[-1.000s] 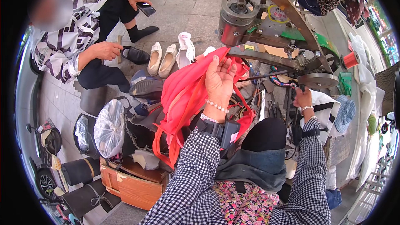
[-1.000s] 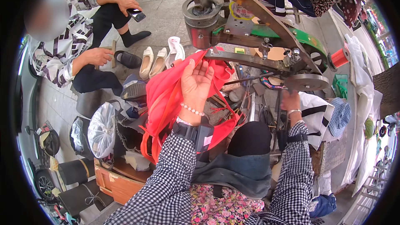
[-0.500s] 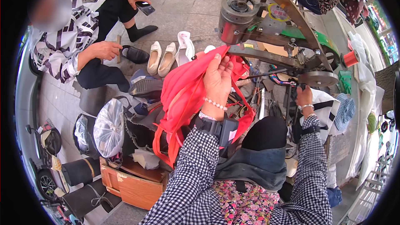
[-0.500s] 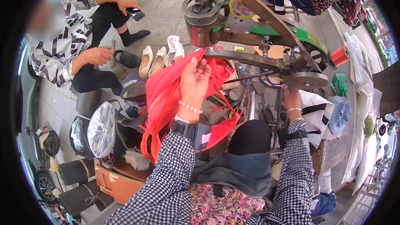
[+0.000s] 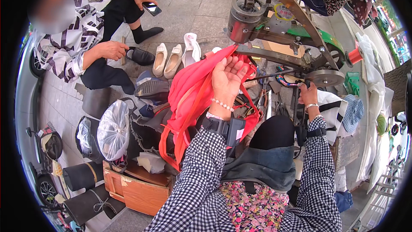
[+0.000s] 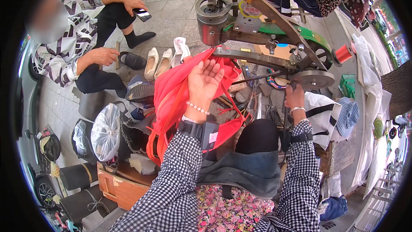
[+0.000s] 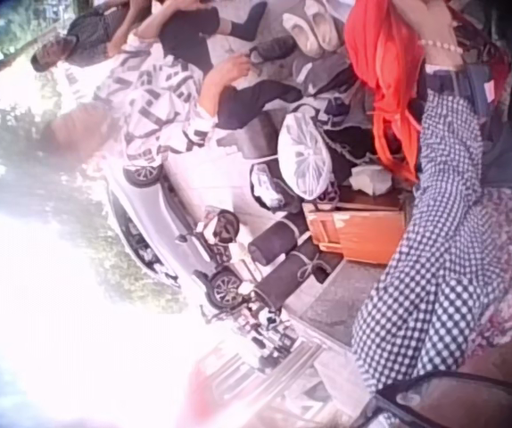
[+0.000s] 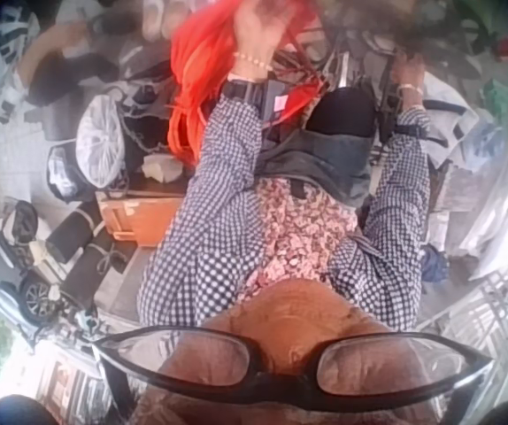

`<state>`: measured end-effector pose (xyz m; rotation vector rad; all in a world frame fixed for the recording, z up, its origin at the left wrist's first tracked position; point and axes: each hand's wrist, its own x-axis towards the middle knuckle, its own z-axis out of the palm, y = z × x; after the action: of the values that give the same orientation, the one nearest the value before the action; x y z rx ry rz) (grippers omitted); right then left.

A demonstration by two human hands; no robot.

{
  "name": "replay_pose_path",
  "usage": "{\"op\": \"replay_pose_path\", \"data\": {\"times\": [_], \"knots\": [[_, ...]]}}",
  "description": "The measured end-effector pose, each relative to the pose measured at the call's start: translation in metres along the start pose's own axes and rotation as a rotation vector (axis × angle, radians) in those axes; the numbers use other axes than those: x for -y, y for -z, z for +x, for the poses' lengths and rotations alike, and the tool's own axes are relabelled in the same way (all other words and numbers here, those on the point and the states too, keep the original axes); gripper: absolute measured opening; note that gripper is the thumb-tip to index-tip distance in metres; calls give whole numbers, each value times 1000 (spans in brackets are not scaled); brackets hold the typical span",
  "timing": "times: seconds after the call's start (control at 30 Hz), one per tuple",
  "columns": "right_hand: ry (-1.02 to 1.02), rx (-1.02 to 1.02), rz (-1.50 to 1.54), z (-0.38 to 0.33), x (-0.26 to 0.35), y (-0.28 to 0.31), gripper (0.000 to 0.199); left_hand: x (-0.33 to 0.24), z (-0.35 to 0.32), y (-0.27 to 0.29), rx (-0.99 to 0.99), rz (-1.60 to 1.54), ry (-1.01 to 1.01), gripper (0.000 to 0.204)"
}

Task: The recorder uses a manual sewing machine to stitch together parts of a red fabric bag.

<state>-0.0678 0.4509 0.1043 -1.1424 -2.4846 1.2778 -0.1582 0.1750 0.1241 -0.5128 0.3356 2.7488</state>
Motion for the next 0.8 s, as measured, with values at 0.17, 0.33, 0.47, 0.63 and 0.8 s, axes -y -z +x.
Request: {"op": "replay_pose_path", "data": {"times": [0.17,0.33,0.47,0.63,0.8], "knots": [[-6,-4,114,-5,7,2,38,-4,3,-1,48,-30,-13,15],[10,-43,101,-7,7,0,38,-9,2,-1,101,-54,0,17],[-22,-21,121,-7,8,-1,38,-11,-2,-3,104,-11,29,21],[19,-41,66,-12,11,0,30,-6,1,-6,2,72,10,24],[31,-54,53,-13,11,0,24,-4,4,-5,-38,104,-59,16]]}}
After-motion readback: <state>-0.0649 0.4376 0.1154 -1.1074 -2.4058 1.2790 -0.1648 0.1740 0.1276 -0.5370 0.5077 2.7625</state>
